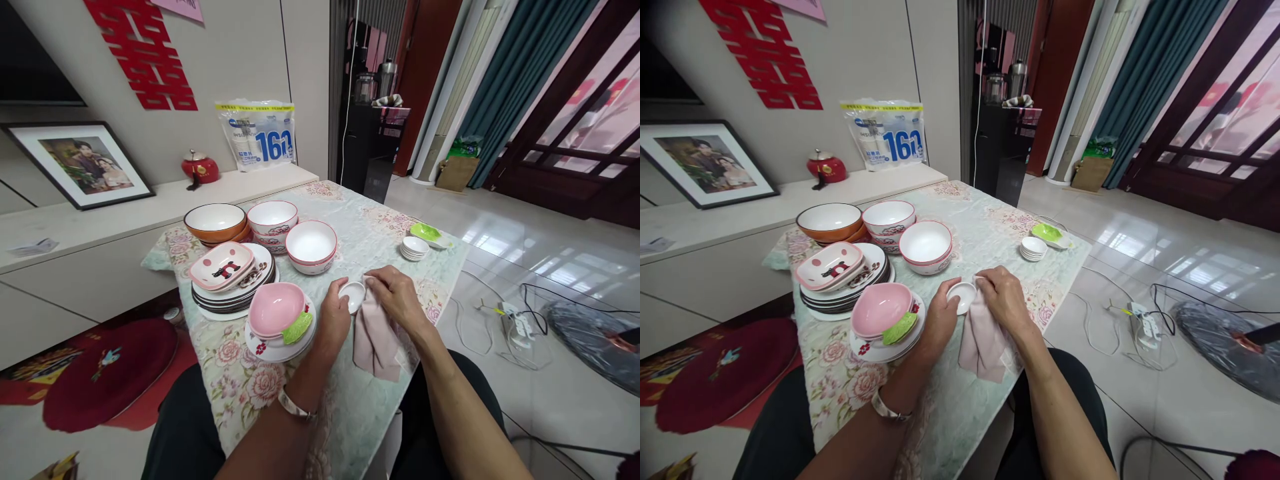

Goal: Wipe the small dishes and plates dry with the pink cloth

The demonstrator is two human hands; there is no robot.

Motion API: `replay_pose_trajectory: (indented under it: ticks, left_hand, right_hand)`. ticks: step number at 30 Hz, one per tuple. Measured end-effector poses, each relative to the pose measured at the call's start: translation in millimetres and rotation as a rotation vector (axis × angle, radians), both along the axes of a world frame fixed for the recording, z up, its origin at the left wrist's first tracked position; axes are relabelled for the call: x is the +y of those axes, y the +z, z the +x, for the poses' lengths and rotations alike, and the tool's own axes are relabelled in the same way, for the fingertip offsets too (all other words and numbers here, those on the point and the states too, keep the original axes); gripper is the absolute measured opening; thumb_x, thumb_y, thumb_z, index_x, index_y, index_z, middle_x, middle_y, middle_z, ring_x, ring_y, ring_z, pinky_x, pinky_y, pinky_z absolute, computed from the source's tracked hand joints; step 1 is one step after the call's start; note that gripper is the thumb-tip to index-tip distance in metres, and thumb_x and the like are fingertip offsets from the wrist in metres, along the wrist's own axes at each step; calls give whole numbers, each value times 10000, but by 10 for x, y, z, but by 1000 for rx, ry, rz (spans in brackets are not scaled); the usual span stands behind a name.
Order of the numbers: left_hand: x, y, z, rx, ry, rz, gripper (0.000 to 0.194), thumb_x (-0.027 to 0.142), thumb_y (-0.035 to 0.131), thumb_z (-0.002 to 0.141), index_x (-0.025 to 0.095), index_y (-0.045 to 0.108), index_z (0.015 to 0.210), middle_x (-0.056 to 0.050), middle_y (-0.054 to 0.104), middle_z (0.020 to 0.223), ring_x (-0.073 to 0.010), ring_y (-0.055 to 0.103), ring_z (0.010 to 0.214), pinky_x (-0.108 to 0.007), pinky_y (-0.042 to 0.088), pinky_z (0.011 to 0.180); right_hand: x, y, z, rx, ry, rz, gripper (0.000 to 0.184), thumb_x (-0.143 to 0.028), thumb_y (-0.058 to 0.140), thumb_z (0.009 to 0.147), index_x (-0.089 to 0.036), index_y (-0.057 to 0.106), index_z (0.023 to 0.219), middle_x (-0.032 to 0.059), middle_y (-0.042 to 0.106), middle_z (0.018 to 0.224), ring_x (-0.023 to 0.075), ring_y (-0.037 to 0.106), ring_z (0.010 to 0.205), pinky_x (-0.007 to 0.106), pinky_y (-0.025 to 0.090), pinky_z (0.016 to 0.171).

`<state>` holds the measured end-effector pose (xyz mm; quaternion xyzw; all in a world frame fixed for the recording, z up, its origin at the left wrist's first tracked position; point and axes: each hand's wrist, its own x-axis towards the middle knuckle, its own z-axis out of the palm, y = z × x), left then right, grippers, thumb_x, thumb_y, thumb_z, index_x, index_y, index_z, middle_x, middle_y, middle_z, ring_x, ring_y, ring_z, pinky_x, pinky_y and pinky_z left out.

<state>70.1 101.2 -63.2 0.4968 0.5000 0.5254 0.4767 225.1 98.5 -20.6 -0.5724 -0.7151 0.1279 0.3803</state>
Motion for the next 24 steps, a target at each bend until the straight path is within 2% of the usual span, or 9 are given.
replay_pose_trajectory:
  ticks: [3,5,10,13,16,19,21,24]
  left_hand:
    - [-36,20,-9,72,-3,56,443,39,521,741,208,656,1128,-88,696,1166,-266,602,1154,-454,406,1072]
    - [-52,20,-11,73,8,69,446,43,518,749,220,653,1136,-80,697,1176,-266,602,1162,-438,411,1061]
    - [-62,7,-23,154,63,98,416,79,461,823,201,615,1189,-92,694,1170,-258,621,1113,-422,441,1007]
    - [-69,20,-32,265,54,171,369,86,437,850,200,616,1152,-100,695,1151,-254,622,1098,-409,446,985]
    - [-85,32,-38,496,21,259,314,81,439,854,204,625,1076,-108,690,1081,-259,619,1054,-399,453,938]
    - [-97,25,-38,722,-19,244,240,94,454,864,199,620,1002,-109,668,984,-259,620,956,-373,464,842]
    - [-93,11,-33,772,-21,225,210,92,446,878,202,607,953,-97,654,943,-244,617,902,-343,458,782]
    - [-72,-12,-26,727,33,228,204,87,425,897,213,586,890,-77,644,906,-227,606,861,-318,434,735]
  right_hand:
    - [-9,-23,-87,-14,139,-37,234,-216,513,952,-225,718,1063,47,630,881,185,601,866,295,451,800]
    - [-14,-43,-143,-92,165,-68,243,-186,506,947,-218,706,1081,43,605,865,181,586,847,286,439,777]
    - [10,-100,-211,-168,121,-110,156,-165,543,915,-168,693,870,36,598,782,178,572,785,273,407,723]
    - [11,-113,-223,-158,70,-45,174,-154,536,908,-184,703,950,43,610,833,174,581,790,268,417,730]
    - [-11,-119,-232,-265,36,67,274,-116,478,909,-199,700,1046,63,601,904,173,572,802,266,428,725]
    - [-32,-134,-238,-360,72,173,321,-96,425,917,-203,700,1043,76,601,925,184,565,847,271,438,736]
    - [-33,-146,-235,-335,99,191,322,-104,422,924,-201,698,1058,84,606,943,186,573,870,276,449,751]
    - [-6,-163,-218,-212,82,113,273,-146,476,919,-194,707,1056,78,616,916,181,592,832,284,461,746]
